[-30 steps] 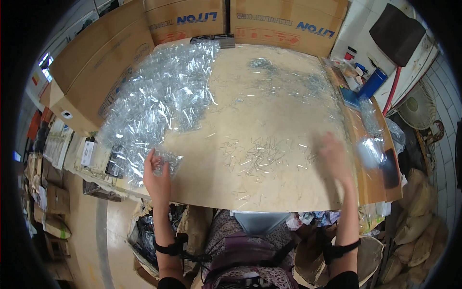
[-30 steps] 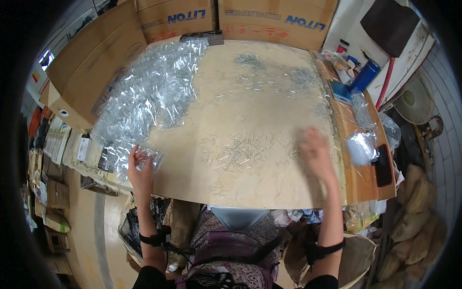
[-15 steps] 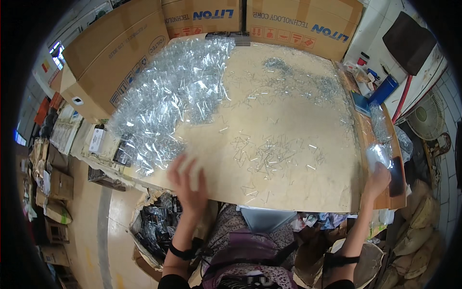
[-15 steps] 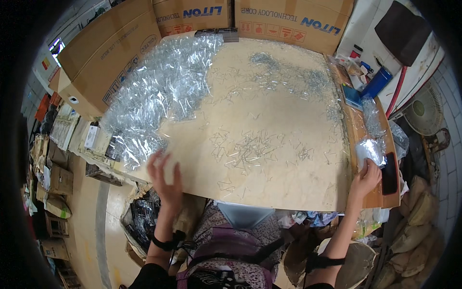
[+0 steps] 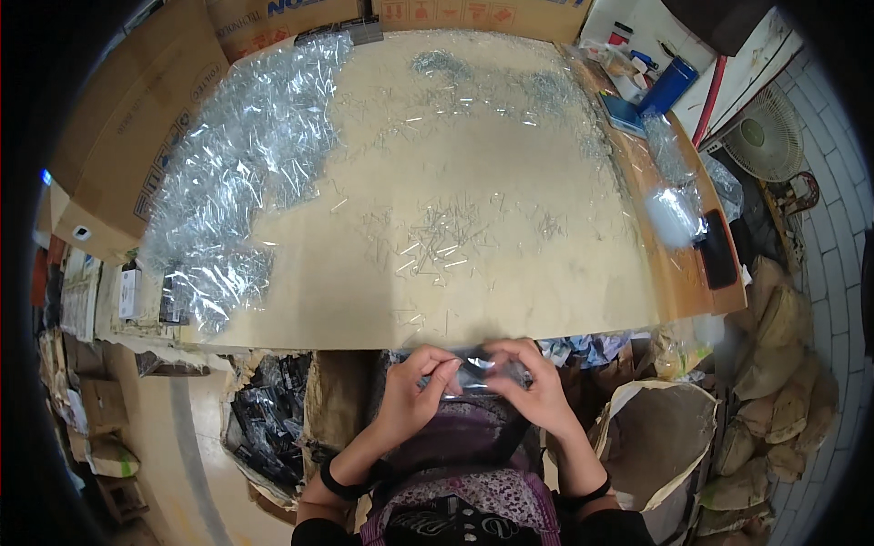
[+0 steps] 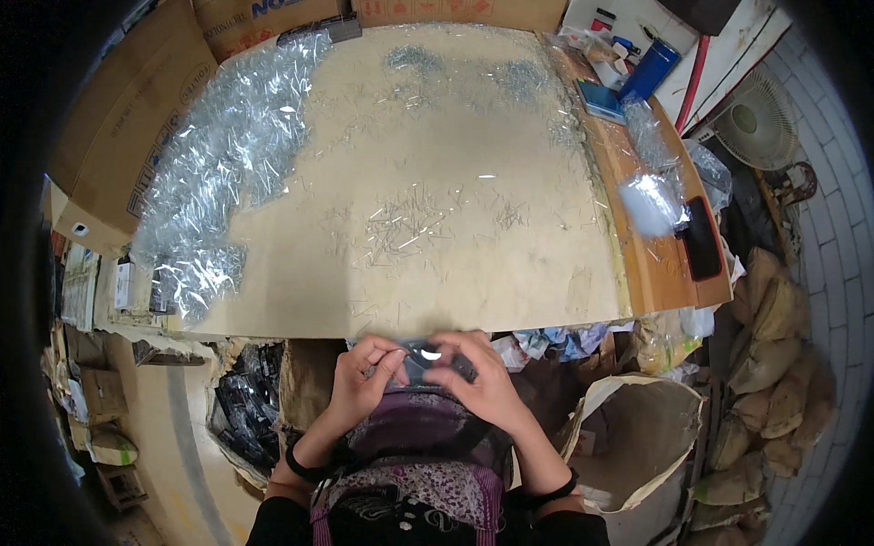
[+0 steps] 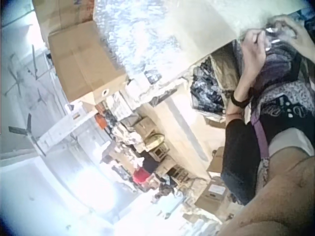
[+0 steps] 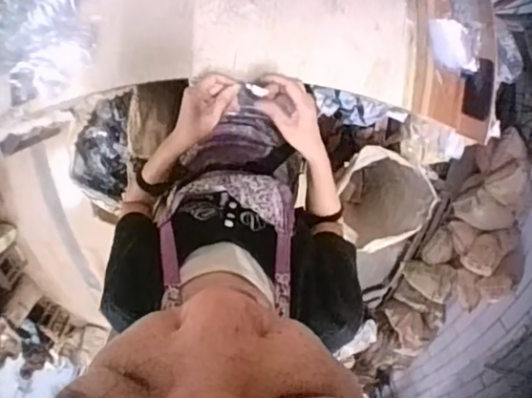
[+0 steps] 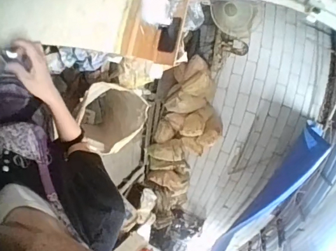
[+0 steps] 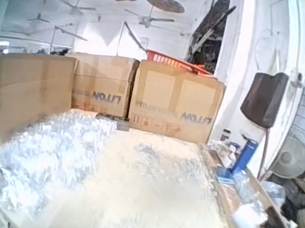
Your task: Sort and bag small metal pins or staples into small plastic bags.
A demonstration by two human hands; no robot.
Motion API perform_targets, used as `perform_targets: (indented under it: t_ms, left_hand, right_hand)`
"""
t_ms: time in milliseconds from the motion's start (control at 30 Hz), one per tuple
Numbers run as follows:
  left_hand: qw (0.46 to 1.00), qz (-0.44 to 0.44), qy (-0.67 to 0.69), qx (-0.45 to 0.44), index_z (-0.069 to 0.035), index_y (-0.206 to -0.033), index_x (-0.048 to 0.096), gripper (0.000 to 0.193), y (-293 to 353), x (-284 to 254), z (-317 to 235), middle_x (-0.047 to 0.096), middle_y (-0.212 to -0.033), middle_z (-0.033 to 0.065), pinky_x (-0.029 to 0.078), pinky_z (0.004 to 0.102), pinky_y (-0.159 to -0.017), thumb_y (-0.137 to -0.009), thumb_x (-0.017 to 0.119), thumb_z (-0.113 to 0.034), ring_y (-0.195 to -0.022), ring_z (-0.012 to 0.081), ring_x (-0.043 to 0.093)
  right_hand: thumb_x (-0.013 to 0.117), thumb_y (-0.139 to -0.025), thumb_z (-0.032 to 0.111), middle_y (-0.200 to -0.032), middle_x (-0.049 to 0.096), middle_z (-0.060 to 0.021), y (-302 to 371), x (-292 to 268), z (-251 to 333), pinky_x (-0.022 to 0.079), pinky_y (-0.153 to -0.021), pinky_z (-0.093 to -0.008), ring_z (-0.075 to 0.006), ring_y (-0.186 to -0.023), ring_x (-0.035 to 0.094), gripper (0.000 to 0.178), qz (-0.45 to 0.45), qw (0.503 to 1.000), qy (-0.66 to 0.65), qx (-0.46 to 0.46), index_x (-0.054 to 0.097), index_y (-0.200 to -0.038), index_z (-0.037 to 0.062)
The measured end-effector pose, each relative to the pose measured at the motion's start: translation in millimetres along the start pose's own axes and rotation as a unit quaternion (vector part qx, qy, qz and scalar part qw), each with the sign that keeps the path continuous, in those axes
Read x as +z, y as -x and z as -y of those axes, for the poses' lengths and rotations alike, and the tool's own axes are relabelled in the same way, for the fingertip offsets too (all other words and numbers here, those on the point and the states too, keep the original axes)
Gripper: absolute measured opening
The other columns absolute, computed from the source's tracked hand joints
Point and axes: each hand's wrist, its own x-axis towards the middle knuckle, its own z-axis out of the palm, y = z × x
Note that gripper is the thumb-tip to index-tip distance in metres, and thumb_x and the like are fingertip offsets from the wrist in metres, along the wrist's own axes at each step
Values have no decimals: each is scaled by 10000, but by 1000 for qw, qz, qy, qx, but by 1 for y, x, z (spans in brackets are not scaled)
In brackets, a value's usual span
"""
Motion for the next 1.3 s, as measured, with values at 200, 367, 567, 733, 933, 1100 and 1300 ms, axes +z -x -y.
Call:
perform_targets:
  t_ms: [200, 367, 567, 733, 933, 1100, 1300]
  left_hand:
    - [989, -12, -107, 101, 16, -956, 581, 121, 11, 2, 5, 658, -772, 113, 500, 289, -616, -847, 604, -30, -685, 196, 643]
    - [974, 31, -217, 64, -13, -936, 587, 102, 20, -2, 16, 640, -762, 147, 491, 330, -604, -834, 585, -21, -686, 287, 640]
    - [989, 101, -103, -38, -26, -913, 574, 66, 27, -3, 21, 580, -671, 60, 429, 265, -564, -884, 574, -85, -607, 122, 556]
    - [957, 238, 18, -162, -26, -873, 582, 135, 30, -20, 52, 460, -638, -11, 368, 222, -568, -902, 592, -158, -635, 44, 438]
    - [948, 127, -289, -30, -28, -874, 595, 223, 41, -18, 95, 606, -807, 132, 482, 383, -648, -827, 648, -239, -746, 330, 609]
    - [968, 54, -244, 8, -25, -881, 616, 167, 50, -10, 131, 635, -870, 124, 496, 355, -664, -836, 646, -182, -778, 295, 633]
    - [986, 39, -154, 52, -22, -908, 652, 97, 55, -9, 117, 659, -871, 98, 510, 329, -715, -821, 643, -63, -804, 262, 637]
  right_hand:
    - [630, -754, 31, -681, 606, -82, 8, 8, -16, 414, -676, -330, -244, -642, 569, 28, 43, 988, 98, -111, 635, -779, 20]
    - [552, -862, 36, -698, 600, -88, 21, 15, -8, 418, -523, -260, -141, -546, 572, 127, 88, 984, -72, 138, 604, -974, 8]
    - [506, -949, 136, -627, 533, 10, 41, 8, -43, 370, -476, -187, -44, -498, 486, 149, 155, 943, -218, 200, 578, -961, 5]
    - [559, -924, 187, -606, 461, 15, 63, 9, -74, 344, -484, -230, -55, -532, 444, 212, 174, 938, -219, 206, 538, -782, 31]
    - [686, -797, 189, -817, 498, -54, 75, 18, -111, 335, -770, -379, -234, -805, 479, 165, 190, 960, 205, -30, 560, -823, 84]
    - [688, -777, 143, -863, 499, -119, 74, 42, -109, 329, -813, -371, -294, -826, 458, 246, -153, 970, 189, -6, 523, -926, 39]
    - [562, -849, 148, -1246, 496, -208, -60, -11, -29, 249, -1045, -475, -351, -1217, 432, 374, -113, 913, 351, -176, 513, -1188, -3]
